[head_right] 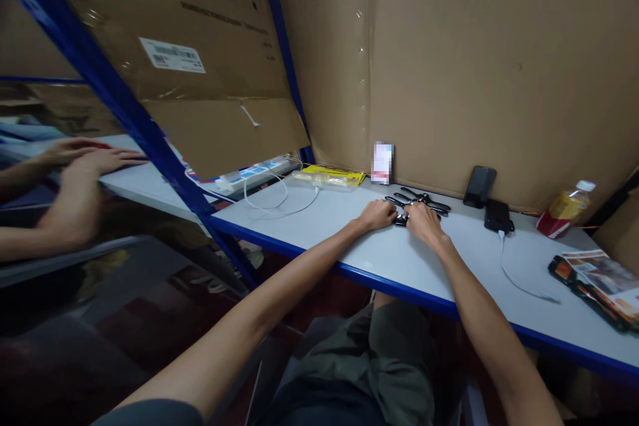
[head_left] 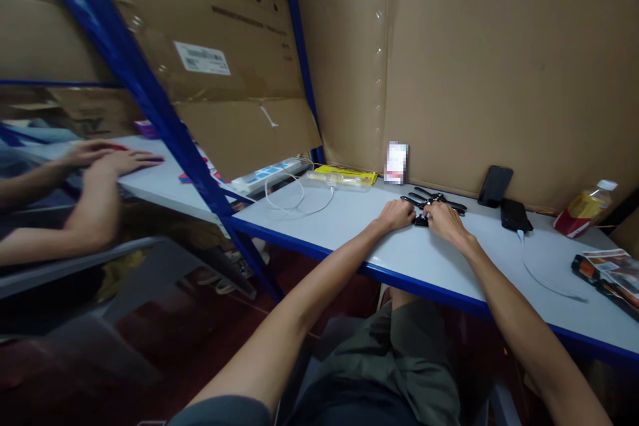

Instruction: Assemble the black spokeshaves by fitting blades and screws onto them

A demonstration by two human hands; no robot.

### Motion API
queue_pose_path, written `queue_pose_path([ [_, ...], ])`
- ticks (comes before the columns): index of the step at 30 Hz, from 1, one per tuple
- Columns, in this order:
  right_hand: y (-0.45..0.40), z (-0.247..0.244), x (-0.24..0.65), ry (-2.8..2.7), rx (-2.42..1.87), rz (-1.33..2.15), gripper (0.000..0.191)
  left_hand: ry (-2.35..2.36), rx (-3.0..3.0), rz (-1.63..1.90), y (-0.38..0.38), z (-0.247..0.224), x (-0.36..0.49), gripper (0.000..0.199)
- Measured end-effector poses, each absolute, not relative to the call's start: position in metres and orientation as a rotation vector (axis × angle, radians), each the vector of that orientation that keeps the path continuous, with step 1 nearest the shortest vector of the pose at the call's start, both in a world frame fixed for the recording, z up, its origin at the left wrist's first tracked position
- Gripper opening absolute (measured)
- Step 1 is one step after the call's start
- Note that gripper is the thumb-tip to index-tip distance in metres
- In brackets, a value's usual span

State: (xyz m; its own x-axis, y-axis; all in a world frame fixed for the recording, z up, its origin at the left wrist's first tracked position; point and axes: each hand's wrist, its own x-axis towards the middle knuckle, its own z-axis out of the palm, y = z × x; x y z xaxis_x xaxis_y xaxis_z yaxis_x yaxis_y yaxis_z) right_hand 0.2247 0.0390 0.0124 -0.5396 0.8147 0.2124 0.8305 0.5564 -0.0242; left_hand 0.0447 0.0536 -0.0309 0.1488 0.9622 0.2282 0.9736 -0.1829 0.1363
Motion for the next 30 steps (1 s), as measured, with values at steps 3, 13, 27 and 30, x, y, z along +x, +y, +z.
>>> queue_pose_path([
  [3,0.042,0.010,0.225,-2.571,-1.389,-0.082,0.036,-1.974,-2.353,-0.415,0.053,-0.031,0.045,0.030],
  [13,0.046,0.004,0.221,-2.518,-1.422,0.043,0.028,-1.984,-2.363,-0.427,0.051,-0.028,0.045,0.029],
  [27,0.051,-0.004,0.215,-2.483,-1.347,0.129,0.015,-1.982,-2.361,-0.413,0.049,-0.027,0.045,0.030],
  [30,0.052,-0.006,0.214,-2.446,-1.388,0.116,0.015,-1.976,-2.365,-0.409,0.050,-0.028,0.045,0.030],
])
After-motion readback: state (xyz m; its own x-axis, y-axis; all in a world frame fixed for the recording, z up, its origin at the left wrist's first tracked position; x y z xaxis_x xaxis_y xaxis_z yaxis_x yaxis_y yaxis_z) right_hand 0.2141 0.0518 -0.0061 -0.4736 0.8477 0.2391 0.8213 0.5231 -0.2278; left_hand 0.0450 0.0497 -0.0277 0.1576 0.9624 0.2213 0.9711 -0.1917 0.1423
